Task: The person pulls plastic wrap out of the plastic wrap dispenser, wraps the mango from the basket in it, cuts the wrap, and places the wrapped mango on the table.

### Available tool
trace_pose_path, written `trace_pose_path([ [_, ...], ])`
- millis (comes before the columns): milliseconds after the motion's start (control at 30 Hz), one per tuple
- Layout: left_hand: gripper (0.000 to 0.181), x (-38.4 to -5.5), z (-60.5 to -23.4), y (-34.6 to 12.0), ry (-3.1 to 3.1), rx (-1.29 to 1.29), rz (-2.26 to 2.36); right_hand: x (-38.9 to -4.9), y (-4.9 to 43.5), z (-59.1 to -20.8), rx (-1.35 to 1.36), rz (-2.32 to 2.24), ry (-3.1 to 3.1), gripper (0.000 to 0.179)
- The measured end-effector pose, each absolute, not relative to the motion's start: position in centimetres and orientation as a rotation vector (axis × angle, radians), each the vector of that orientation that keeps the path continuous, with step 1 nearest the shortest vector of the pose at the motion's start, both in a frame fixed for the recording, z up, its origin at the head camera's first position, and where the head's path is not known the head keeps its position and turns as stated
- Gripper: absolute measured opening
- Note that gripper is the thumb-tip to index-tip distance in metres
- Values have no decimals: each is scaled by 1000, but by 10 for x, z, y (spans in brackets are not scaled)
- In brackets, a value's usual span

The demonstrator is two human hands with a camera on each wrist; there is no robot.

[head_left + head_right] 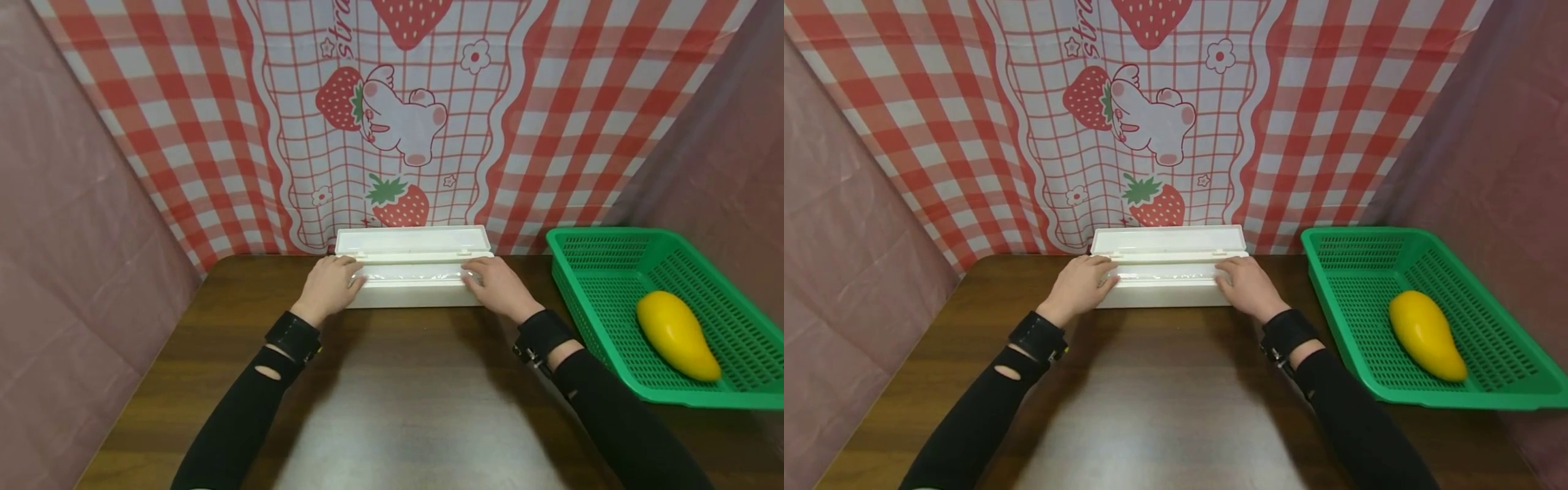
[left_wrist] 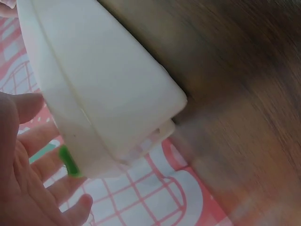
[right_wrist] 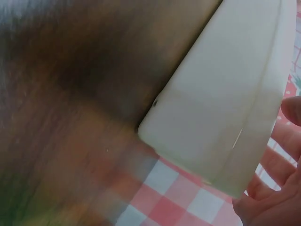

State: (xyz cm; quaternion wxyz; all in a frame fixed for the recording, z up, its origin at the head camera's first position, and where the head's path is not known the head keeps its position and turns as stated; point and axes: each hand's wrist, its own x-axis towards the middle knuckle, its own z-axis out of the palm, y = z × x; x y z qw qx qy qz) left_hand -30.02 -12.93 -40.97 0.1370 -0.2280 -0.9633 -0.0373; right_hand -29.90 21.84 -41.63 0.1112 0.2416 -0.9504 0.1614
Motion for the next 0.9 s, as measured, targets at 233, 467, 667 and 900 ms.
trace_pose_path([
  [233, 33, -304, -417, -133, -2689, -707, -253, -305, 224, -418, 735, 462, -2803, 39],
  [467, 18, -311, -417, -140, -2650, -637, -378, -308, 225, -421, 761, 497, -2674, 25],
  [667, 22, -310, -410, -142, -2759, -584, -411, -310, 227, -418, 751, 546, -2704, 24],
  [900, 28, -312, -407, -143, -2845, -565, -439, -318, 232, -413, 748, 611, -2816, 27],
])
